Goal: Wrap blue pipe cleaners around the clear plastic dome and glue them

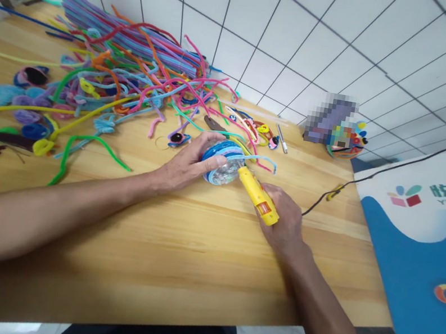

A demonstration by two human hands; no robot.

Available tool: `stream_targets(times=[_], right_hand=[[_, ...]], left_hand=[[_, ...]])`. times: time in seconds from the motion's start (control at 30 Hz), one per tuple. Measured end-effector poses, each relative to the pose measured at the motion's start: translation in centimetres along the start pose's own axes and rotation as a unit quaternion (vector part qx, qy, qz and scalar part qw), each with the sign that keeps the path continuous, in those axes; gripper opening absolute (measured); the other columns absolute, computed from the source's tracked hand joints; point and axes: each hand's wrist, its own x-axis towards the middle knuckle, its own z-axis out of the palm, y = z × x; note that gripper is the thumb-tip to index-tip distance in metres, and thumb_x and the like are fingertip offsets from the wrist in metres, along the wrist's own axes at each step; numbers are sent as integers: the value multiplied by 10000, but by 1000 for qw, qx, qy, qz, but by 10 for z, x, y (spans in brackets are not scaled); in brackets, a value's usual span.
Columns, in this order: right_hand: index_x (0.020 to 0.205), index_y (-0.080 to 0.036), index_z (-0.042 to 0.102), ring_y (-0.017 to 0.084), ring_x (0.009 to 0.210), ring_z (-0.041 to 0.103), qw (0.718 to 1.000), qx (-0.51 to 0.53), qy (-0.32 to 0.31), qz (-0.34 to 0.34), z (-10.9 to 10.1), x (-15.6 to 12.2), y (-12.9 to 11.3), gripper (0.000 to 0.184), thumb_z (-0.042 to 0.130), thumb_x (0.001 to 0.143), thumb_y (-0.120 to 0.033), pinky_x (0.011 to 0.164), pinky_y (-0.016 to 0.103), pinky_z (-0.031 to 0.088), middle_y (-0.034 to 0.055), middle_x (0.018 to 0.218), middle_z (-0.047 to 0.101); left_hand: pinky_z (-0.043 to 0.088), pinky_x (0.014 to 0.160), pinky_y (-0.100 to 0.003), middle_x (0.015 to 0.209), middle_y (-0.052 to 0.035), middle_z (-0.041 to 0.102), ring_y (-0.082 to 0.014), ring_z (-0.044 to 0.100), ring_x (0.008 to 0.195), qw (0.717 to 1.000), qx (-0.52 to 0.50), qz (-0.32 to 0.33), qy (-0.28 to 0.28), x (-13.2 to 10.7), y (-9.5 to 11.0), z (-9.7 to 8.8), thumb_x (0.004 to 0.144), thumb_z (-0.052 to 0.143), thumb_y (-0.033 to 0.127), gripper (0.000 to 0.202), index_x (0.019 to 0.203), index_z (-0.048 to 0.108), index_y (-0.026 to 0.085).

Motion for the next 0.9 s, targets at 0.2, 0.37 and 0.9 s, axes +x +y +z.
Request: stream_targets(times=[0.2,0.37,0.9], right_hand=[[1353,-232,645,256,987,829,1000,-21,5,0,0,1,2,274,596,1084,-252,778,371,657,104,1157,846],[1333,-239,645,251,951,830,1000,-13,2,-11,-1,3,-1,246,578,1097,-250,761,368,656,96,1122,849],[1398,-242,649,263,1020,830,1000,3,-10,-7,0,5,-3,331,569,1078,-225,807,389,680,97,1175,852]], left_hand=[[526,1159,-527,1434,-90,667,-313,652,1305,1000,-2,-4,0,0,-3,0,1018,677,691,598,1453,584,291],[523,1156,-529,1435,-95,667,-316,651,1303,1000,1,-1,1,0,-4,0,1018,675,695,606,1454,585,284],[541,1179,-540,1438,-91,673,-310,658,1318,1000,-7,3,-7,0,4,0,1038,673,649,532,1433,583,305]])
